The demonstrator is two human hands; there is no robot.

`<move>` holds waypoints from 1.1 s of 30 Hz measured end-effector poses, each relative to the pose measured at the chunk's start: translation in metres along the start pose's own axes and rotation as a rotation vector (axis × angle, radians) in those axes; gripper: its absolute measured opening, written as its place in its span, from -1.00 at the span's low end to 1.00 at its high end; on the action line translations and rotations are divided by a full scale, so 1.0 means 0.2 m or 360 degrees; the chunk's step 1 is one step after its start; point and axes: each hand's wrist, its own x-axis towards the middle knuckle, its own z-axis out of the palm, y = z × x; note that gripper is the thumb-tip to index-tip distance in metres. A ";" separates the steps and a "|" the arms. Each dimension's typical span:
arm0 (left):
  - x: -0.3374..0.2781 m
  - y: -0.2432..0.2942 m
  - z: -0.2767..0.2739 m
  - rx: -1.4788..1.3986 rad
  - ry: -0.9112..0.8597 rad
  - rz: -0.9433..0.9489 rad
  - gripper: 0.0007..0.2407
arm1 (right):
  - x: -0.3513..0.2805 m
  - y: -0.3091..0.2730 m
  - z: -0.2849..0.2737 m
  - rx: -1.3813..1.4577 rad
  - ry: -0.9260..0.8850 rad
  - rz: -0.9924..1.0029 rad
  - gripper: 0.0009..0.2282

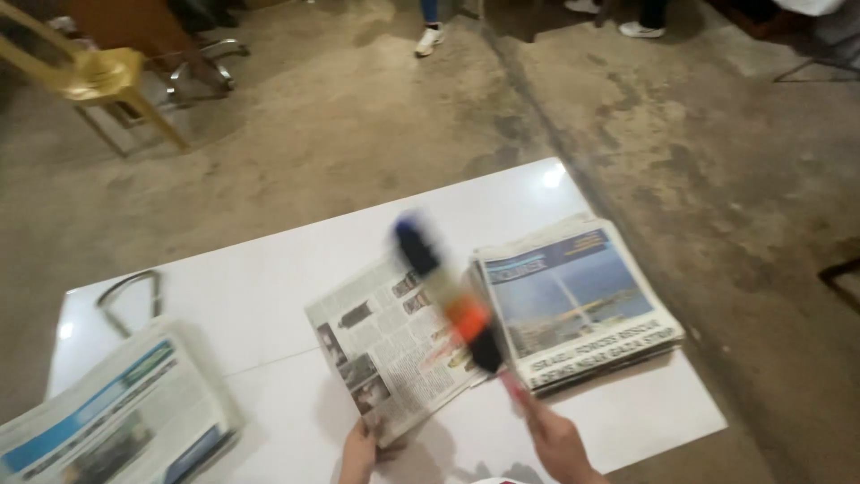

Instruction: Dusting and organizing stacks of newspapers on a table using a feather duster.

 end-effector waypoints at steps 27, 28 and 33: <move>0.04 -0.05 -0.62 0.0454 0.0493 0.0757 -0.54 | 0.01 -0.47 0.67 -0.0611 -0.0402 0.0290 -0.65; -0.07 0.02 -0.58 0.0458 0.0482 0.0760 -0.54 | 0.02 -0.52 0.63 -0.0614 -0.0393 0.0299 -0.65; -0.19 0.09 -0.46 0.0385 0.0496 0.0850 -0.65 | 0.06 -0.62 0.47 0.0007 -0.0590 0.0979 -0.67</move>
